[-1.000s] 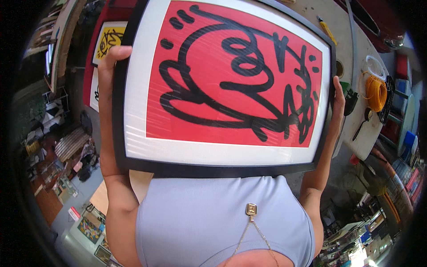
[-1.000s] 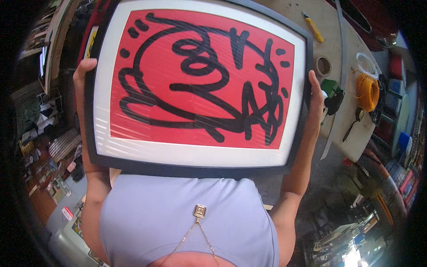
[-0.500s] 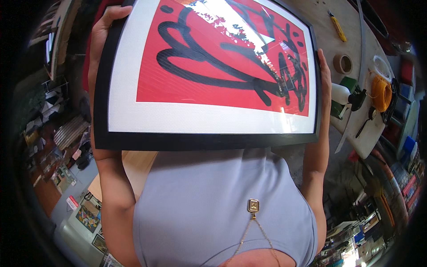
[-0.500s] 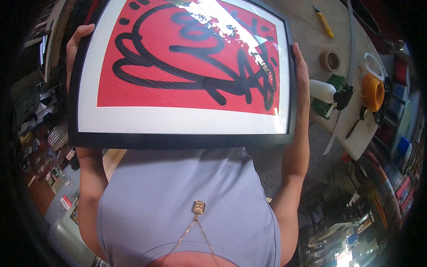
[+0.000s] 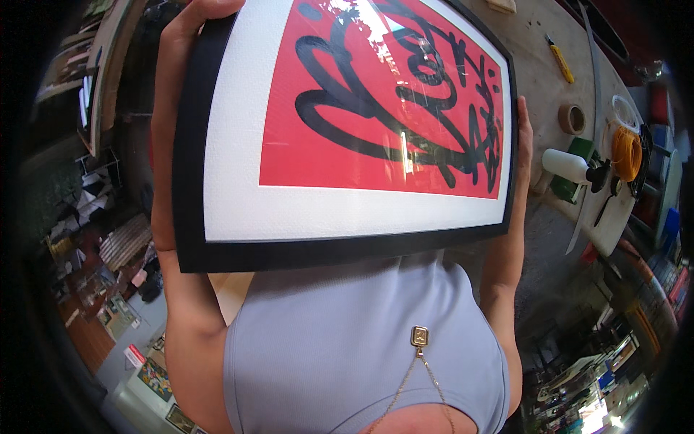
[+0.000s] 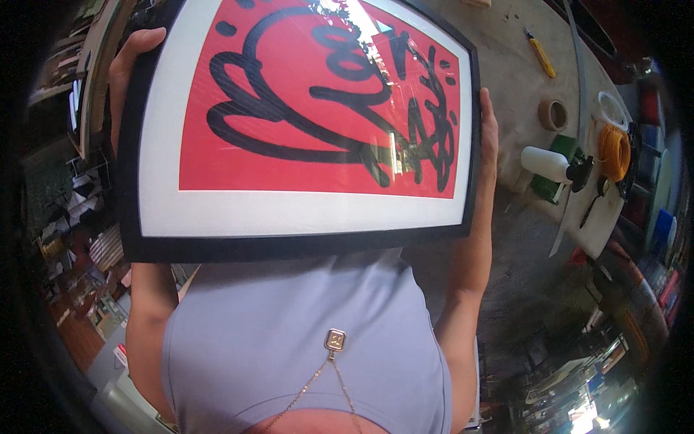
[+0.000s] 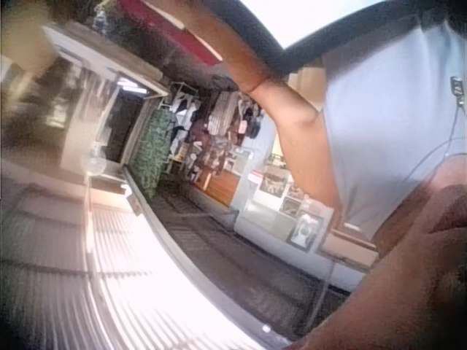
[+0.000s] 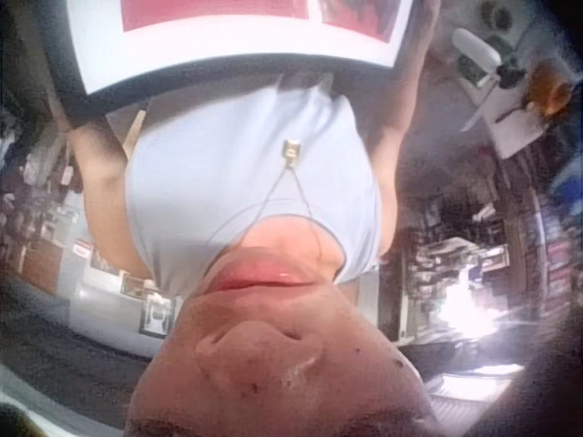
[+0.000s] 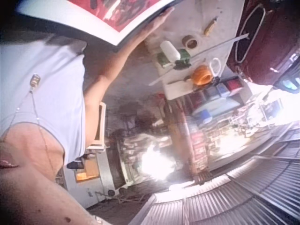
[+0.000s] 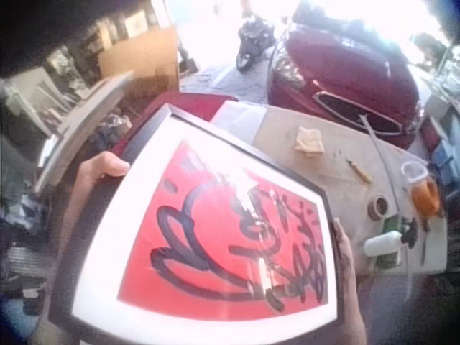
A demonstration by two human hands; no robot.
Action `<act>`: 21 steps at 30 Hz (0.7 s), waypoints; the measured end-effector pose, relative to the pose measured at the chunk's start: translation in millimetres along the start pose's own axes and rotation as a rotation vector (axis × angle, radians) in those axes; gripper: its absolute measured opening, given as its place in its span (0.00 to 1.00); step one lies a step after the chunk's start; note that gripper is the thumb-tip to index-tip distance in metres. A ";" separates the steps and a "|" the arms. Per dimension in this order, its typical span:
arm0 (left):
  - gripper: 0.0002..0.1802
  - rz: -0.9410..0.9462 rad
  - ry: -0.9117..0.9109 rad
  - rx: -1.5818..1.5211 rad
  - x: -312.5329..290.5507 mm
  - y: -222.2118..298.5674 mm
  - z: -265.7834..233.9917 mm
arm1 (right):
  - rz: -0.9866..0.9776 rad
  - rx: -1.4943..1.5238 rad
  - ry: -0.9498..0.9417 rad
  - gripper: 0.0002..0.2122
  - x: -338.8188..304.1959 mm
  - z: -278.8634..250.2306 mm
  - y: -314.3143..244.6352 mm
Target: The person wipes a workbench with a cloth, then places a red artwork print onto a cardboard backing. They insert the print into a black frame, secure it with a staple gun, and apply tape to the back of the frame.
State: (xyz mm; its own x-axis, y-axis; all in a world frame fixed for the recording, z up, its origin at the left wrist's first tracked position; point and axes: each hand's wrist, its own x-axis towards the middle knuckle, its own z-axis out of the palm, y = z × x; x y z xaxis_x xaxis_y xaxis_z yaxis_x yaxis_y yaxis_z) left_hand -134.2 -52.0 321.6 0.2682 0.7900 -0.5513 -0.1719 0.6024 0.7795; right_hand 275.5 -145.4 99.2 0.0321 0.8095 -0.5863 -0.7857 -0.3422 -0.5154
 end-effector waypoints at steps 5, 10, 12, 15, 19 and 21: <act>0.23 -0.042 -0.115 0.034 28.4 22.1 -27.4 | 0.062 0.188 -0.148 0.21 5.4 14.1 31.2; 0.22 -0.067 -0.200 0.051 46.9 37.7 -38.6 | -0.017 0.235 -0.066 0.21 -1.4 32.7 62.3; 0.22 -0.081 -0.233 0.055 53.4 42.7 -37.7 | -0.032 0.234 -0.066 0.21 -9.6 33.3 65.1; 0.22 -0.090 -0.251 0.056 51.9 46.3 -36.1 | -0.029 0.245 -0.055 0.21 -15.4 34.0 68.6; 0.21 -0.106 -0.291 0.031 59.4 40.4 -26.8 | -0.061 0.320 0.023 0.22 -36.5 38.5 65.7; 0.21 -0.131 -0.341 0.025 75.4 30.9 -18.9 | -0.149 0.363 0.138 0.23 -52.8 37.8 61.8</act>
State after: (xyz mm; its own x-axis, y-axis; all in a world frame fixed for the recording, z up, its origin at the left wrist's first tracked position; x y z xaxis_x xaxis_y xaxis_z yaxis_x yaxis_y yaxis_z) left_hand -137.3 28.4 298.5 0.5875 0.6205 -0.5194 -0.0934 0.6896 0.7181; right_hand 201.9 -191.3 121.9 0.2246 0.7576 -0.6129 -0.9323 -0.0160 -0.3614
